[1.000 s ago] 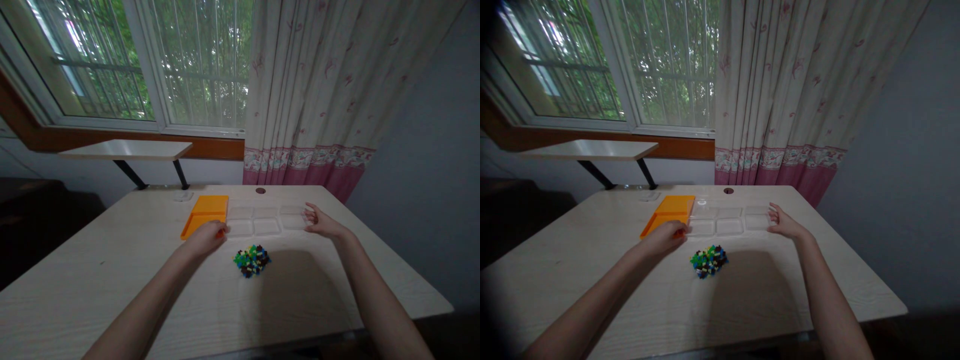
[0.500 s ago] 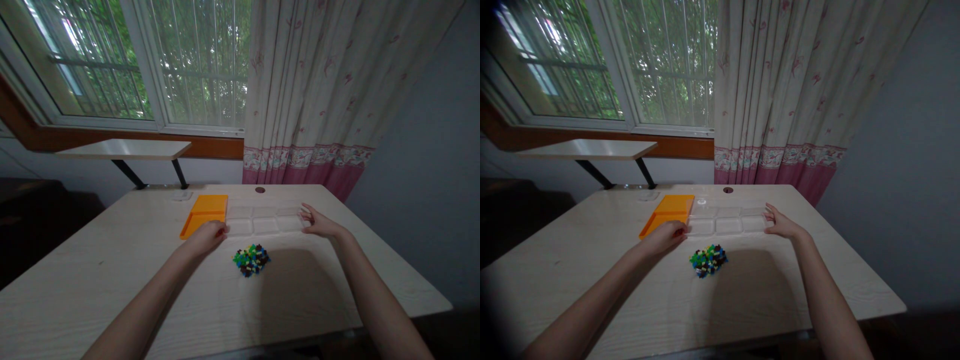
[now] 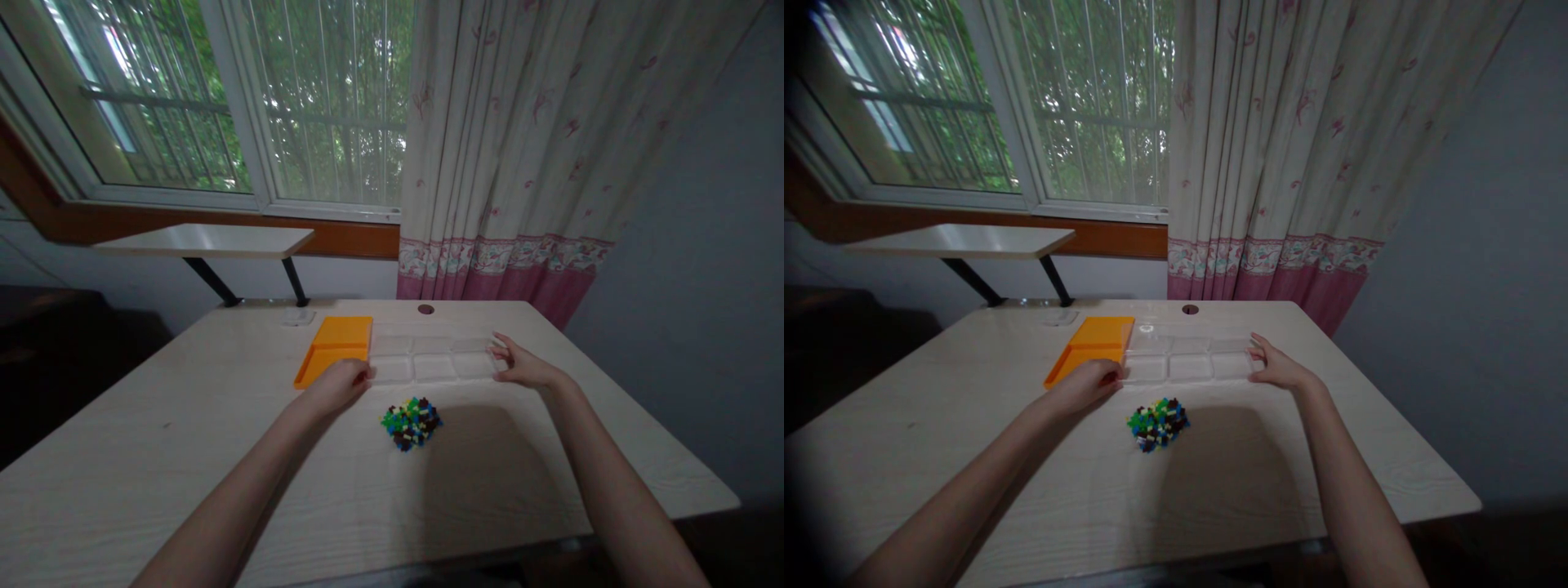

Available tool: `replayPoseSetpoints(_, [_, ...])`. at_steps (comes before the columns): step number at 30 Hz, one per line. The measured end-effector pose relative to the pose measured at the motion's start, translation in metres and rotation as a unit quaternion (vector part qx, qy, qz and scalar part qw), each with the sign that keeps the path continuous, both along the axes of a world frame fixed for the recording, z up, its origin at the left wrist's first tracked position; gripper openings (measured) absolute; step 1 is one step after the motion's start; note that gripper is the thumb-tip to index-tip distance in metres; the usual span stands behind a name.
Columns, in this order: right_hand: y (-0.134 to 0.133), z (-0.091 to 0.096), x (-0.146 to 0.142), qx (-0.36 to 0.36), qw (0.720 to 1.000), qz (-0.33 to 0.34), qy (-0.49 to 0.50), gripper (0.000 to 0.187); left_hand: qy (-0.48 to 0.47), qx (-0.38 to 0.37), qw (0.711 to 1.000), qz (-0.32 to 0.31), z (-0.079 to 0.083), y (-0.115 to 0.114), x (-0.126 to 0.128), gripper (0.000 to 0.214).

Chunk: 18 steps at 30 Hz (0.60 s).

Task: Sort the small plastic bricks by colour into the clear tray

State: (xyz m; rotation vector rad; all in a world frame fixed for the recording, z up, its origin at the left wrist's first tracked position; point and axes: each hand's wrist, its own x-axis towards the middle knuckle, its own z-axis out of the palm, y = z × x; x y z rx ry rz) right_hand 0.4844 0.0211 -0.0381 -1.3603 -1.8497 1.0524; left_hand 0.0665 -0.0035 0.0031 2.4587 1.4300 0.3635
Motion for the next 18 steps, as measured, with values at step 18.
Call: replayPoseSetpoints(18, [0.003,-0.007,-0.017,0.016,0.999,0.036,-0.001,0.099,0.029,-0.036,0.999,0.024,0.003,0.005,-0.019,0.016])
